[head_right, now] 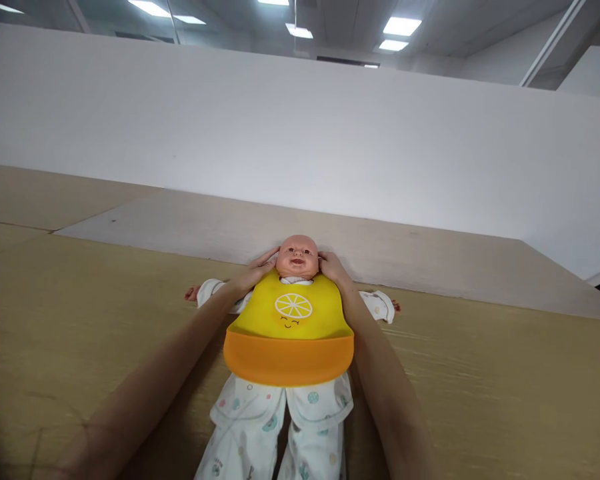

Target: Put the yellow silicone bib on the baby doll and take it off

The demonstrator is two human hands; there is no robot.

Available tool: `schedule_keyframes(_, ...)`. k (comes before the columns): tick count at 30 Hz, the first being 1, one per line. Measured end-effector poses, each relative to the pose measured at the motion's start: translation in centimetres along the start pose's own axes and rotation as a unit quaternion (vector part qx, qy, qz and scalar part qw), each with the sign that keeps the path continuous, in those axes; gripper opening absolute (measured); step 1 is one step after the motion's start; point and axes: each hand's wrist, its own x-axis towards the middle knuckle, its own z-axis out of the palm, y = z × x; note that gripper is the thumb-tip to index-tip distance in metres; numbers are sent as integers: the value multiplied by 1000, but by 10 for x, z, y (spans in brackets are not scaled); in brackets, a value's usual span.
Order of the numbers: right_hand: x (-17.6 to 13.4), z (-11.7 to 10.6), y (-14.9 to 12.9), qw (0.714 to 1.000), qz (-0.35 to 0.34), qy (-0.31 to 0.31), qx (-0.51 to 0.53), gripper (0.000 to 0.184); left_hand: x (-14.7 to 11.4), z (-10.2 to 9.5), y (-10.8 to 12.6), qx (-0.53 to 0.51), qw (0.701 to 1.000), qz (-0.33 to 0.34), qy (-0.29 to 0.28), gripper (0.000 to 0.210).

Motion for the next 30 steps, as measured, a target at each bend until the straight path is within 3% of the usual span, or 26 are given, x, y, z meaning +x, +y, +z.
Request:
schedule_keyframes(4, -1, -4, 6, 1000, -6, -10, -10, 35, -2, 0, 2, 44, 998, 6, 33, 66)
schedule_keyframes(9, -9, -12, 9, 998, 48, -28, 39, 37, -12, 4, 11, 85, 987, -29, 130, 57)
schedule_keyframes(13, -26, -18, 6, 989, 106, -7, 102, 56, -28, 5, 22, 96, 987, -36, 125, 51)
schedule_keyframes(17, -56, -28, 2, 991, 94, 17, 95, 67, -55, 6, 29, 68, 989, -11, 130, 49)
schedule_keyframes(21, -99, -37, -10, 990, 37, 24, 131, 64, -92, 5, 29, 1, 988, -2, 152, 49)
schedule_keyframes(24, -131, -45, -19, 986, 18, -5, 168, 58, -117, -3, 28, -69, 983, -20, 169, 47)
schedule_keyframes(27, -154, -57, -14, 978, 48, -24, 199, 58, -133, -17, 28, -98, 978, -20, 180, 37)
schedule_keyframes(30, -168, -77, 11, 972, 88, 50, 214, 50, -139, -32, 28, -59, 969, 0, 240, 27)
